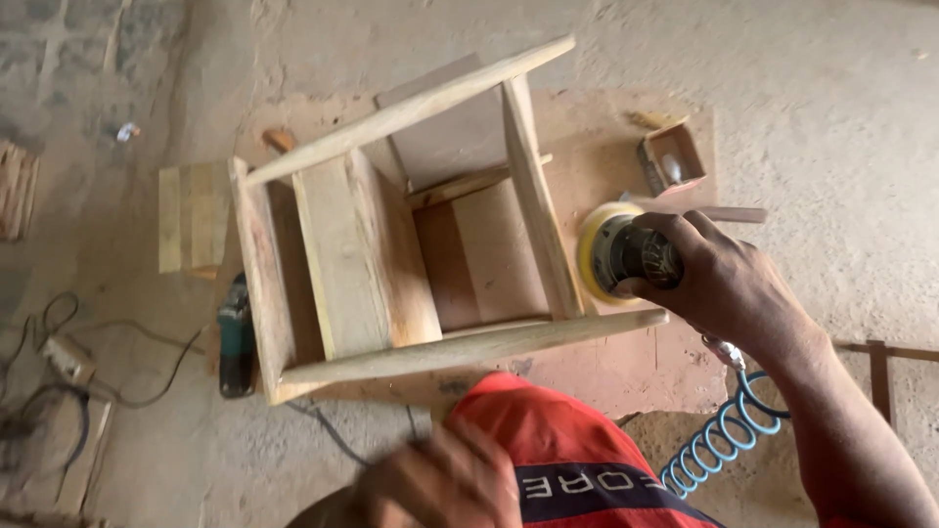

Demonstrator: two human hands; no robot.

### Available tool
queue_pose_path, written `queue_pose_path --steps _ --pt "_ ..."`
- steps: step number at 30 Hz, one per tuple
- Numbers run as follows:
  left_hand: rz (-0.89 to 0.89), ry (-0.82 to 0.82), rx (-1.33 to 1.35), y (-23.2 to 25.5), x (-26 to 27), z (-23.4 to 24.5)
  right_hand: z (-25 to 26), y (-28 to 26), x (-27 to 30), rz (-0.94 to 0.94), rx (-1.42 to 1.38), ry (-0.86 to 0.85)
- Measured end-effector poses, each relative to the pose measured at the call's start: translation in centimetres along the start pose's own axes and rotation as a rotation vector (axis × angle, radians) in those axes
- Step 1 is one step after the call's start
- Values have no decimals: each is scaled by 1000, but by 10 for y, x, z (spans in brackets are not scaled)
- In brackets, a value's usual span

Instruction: Sanding the surface of a wooden chair using a power sander.

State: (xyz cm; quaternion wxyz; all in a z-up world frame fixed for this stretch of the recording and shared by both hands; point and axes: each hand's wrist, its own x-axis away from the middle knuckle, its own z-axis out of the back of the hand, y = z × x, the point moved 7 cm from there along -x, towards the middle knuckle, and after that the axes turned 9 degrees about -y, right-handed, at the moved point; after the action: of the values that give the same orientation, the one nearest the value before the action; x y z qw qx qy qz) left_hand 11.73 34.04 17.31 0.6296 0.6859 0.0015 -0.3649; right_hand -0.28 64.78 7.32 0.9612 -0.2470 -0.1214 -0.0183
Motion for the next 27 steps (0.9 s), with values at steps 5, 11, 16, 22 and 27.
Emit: queue_pose_path --steps 5,11,16,22,27 --pt "128 27 -221 -102 -21 53 -22 -18 -26 158 74 -118" --pt "344 5 -860 -156 -5 83 -21 -25 -56 381 36 -12" --pt "304 -16 -1030 -170 -10 79 -26 -25 -87 380 11 -111" --pt "305 35 -1082 -174 -12 78 -3 -44 -145 241 38 -161" --pt "351 53 -1084 -177 -12 80 -2 -44 -201 356 107 -126"
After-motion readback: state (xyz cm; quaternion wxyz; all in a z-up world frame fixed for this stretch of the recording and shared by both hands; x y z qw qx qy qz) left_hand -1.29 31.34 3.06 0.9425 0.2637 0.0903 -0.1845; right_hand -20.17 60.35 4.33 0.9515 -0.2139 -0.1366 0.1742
